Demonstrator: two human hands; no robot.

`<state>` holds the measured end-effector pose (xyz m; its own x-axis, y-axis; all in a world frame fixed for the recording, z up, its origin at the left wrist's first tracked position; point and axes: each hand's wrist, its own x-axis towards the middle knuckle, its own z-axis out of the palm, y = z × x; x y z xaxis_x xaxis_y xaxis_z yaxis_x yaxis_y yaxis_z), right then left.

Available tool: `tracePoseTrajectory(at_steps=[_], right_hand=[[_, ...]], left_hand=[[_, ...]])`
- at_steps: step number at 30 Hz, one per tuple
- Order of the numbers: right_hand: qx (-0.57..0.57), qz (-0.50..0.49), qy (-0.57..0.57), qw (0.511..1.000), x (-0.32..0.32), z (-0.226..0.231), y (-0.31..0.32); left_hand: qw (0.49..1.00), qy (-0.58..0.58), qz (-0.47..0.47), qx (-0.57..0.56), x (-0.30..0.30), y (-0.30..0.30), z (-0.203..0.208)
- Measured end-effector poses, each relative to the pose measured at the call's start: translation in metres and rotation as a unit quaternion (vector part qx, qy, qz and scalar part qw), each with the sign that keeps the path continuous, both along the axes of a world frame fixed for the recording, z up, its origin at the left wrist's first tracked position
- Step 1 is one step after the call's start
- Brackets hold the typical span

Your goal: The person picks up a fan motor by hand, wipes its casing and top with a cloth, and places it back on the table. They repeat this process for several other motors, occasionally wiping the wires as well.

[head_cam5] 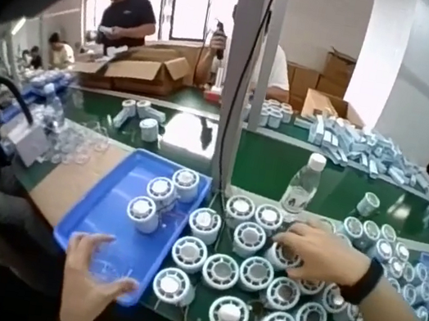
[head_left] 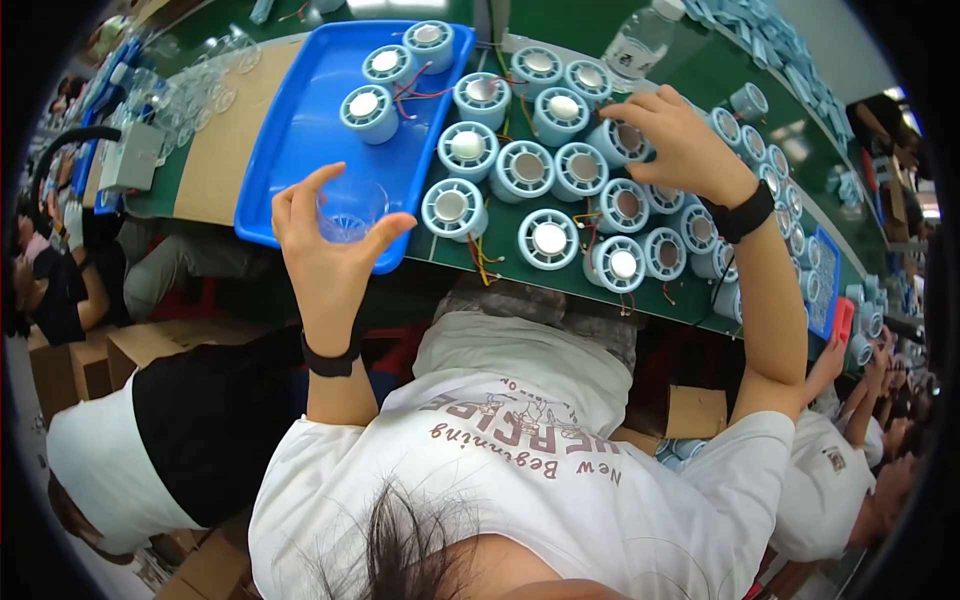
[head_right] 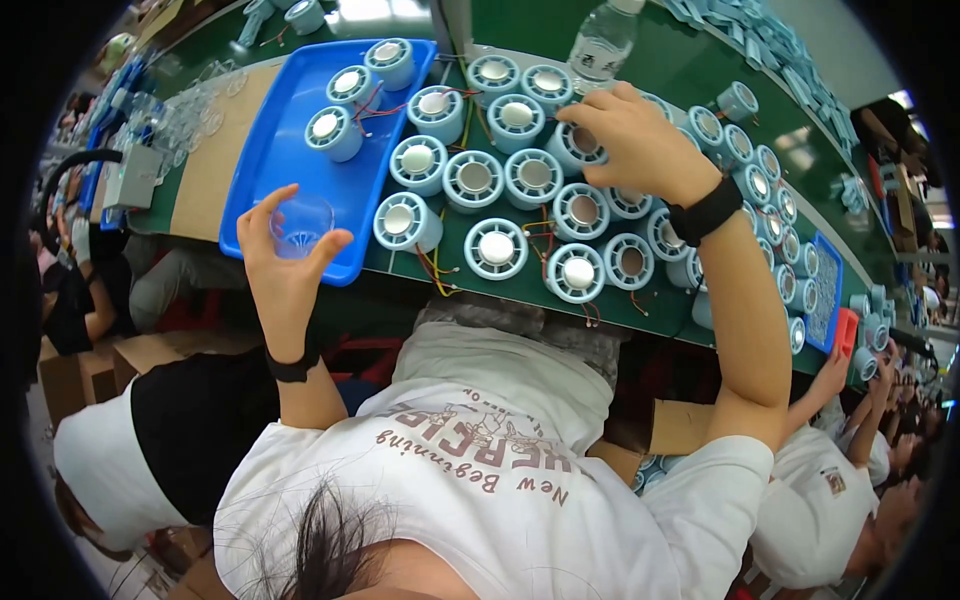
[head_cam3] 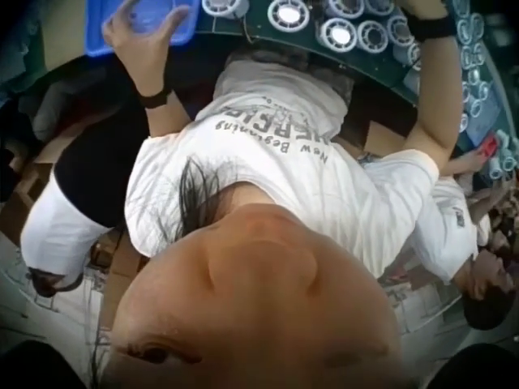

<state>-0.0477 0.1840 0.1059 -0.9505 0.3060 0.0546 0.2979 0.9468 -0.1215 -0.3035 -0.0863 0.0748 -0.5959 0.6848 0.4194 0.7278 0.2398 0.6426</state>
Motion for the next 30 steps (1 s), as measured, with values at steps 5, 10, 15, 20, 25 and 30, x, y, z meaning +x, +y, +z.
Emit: tracePoseTrajectory(at_steps=[5, 10, 15, 20, 25, 30], right_hand=[[-0.029, -0.005, -0.047, 0.998, -0.008, -0.002, 0.002], [-0.039, -0.091, 0.084, 0.992, 0.037, 0.027, 0.025], [0.001, -0.436, 0.077, 0.897, 0.143, 0.086, 0.107], [0.026, -0.424, -0.087, 0.901, 0.246, 0.053, 0.225], [-0.037, -0.395, -0.224, 0.890, 0.204, -0.018, 0.283], [-0.024, -0.429, -0.109, 0.896, 0.336, -0.091, 0.353]], left_hand=[[0.997, -0.053, 0.054, -0.003, -0.027, 0.008, -0.022], [0.994, -0.005, 0.069, -0.082, -0.046, 0.018, -0.050], [0.998, -0.009, 0.050, -0.045, -0.045, 0.002, -0.040], [0.995, -0.029, 0.000, 0.092, -0.011, 0.004, -0.005], [0.970, -0.157, 0.010, 0.186, 0.019, -0.009, 0.027], [0.961, -0.213, -0.061, 0.164, 0.019, 0.010, 0.020]])
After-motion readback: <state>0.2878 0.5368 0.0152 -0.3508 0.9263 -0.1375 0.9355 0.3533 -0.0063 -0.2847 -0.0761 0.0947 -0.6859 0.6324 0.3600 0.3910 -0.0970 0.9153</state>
